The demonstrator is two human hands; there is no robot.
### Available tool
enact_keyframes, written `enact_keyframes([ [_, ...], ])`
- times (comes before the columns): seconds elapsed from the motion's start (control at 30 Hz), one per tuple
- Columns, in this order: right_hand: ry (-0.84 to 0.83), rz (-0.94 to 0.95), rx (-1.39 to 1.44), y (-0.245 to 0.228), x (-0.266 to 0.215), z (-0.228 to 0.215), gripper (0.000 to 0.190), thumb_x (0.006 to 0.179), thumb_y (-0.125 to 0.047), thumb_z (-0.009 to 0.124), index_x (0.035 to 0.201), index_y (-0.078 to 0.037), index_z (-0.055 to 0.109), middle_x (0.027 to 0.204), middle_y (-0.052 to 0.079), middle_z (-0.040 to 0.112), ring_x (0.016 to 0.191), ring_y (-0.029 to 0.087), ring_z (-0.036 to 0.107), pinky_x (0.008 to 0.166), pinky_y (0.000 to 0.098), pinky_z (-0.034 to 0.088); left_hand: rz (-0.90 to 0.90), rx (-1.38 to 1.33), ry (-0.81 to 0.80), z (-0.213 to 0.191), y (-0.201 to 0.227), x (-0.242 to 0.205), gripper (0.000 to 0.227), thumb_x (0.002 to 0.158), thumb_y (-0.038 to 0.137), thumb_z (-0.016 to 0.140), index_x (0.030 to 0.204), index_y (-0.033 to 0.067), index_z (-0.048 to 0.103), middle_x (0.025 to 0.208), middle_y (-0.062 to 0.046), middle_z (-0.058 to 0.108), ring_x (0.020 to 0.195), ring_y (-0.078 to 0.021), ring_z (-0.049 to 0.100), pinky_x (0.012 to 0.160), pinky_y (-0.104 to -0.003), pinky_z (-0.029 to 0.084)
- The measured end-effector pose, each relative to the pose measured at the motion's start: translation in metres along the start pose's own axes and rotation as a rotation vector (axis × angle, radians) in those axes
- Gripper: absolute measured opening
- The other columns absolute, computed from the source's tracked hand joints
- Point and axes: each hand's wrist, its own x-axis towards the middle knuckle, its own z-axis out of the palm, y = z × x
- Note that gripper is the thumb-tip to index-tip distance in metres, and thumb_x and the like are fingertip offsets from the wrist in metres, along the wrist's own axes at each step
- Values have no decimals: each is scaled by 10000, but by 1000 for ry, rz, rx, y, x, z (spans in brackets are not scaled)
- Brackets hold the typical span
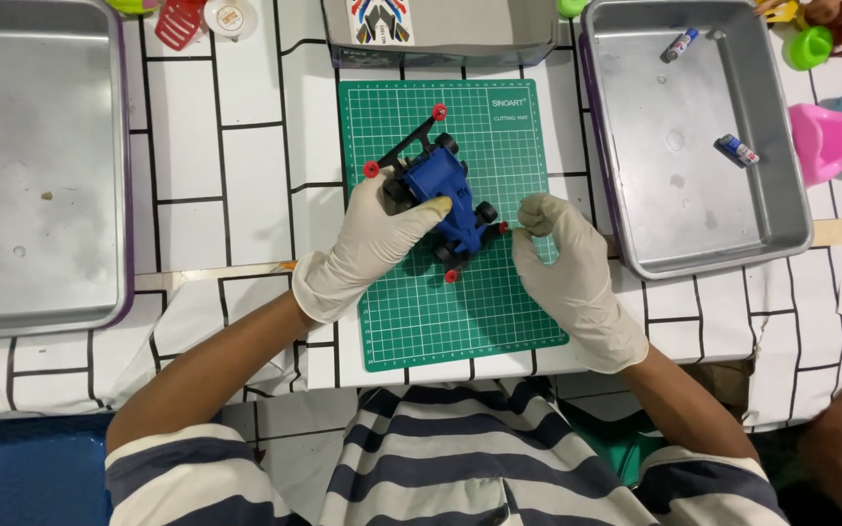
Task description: The person assembles a blue toy car on a green cutting mat. They attach red wheels to the car's axles and use a blue screwdriver to tighten the screws on the wheels.
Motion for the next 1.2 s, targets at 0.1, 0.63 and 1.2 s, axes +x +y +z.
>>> enact_keyframes([
  [0.1, 53, 19, 58, 3, -1, -22, 308, 817, 122, 768, 1086, -17, 710, 862, 96, 725, 776, 252, 721, 764, 363, 594, 118, 32, -53, -14, -16, 9, 525, 685, 11, 927, 1133, -8, 655, 1099, -189, 745, 973, -201, 738, 826, -320, 652],
  [0.63, 11, 387, -535, 230, 70, -185, 337, 923, 79, 446, 1092, 20, 732, 974, 177, 737, 865, 342, 692, 760, 405, 574, 34, 176, -70, -18, -5, 5, 187, 821, 101, 786, 987, 33, 732, 966, -91, 767, 905, -219, 764, 799, -343, 678],
  [1.2, 70, 396, -425, 262, 53, -172, 298, 936, 96, 498, 1138, -17, 686, 1041, 130, 750, 960, 307, 711, 897, 406, 569, 38, 270, -46, -19, -6, 2, 223, 832, 103, 760, 1042, 42, 714, 955, -36, 737, 880, -162, 711, 816, -325, 632],
])
